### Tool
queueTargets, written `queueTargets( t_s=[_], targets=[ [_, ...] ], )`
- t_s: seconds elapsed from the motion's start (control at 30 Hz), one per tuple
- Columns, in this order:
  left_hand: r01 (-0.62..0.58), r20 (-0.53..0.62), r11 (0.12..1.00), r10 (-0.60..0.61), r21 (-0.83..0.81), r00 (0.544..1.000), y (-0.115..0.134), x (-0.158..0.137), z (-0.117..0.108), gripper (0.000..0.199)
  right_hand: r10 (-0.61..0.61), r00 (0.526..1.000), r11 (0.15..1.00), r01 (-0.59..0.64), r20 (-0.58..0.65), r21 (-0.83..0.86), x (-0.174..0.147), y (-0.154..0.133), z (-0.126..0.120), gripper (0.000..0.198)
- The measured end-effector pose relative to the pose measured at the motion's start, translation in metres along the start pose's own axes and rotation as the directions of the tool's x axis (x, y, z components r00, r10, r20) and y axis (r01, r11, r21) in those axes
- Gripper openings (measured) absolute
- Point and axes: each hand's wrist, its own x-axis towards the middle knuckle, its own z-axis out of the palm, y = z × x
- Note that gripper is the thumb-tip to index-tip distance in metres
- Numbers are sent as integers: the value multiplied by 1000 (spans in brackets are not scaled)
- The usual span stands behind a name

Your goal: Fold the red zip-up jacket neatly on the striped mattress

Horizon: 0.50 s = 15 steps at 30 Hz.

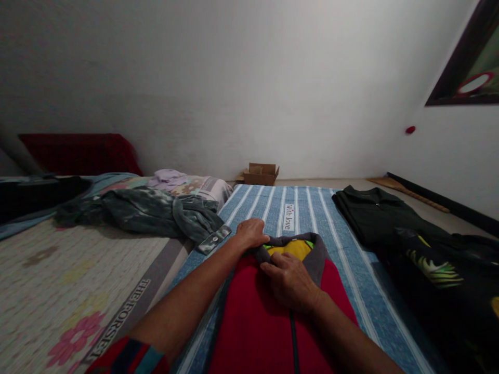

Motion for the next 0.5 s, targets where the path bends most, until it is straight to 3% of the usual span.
queueTargets(
  t_s=[0.17, 0.3, 0.5],
  targets=[
    [23, 71, 999, -25, 28, 997, 15, 11, 7, 25, -10, 1000, 999, 9, 7, 48, 3, -4, -4, 10],
    [17, 129, 1000, -16, -7, 992, 6, 23, 9, 21, 15, 1000, 1000, -15, -28, 6, 6, -5, -1, 20],
    [21, 186, 993, 1, -116, 983, -11, 34, 8, 5, -10, 1000, 1000, 10, 15, -29, 6, -6, 0, 14]
  ],
)
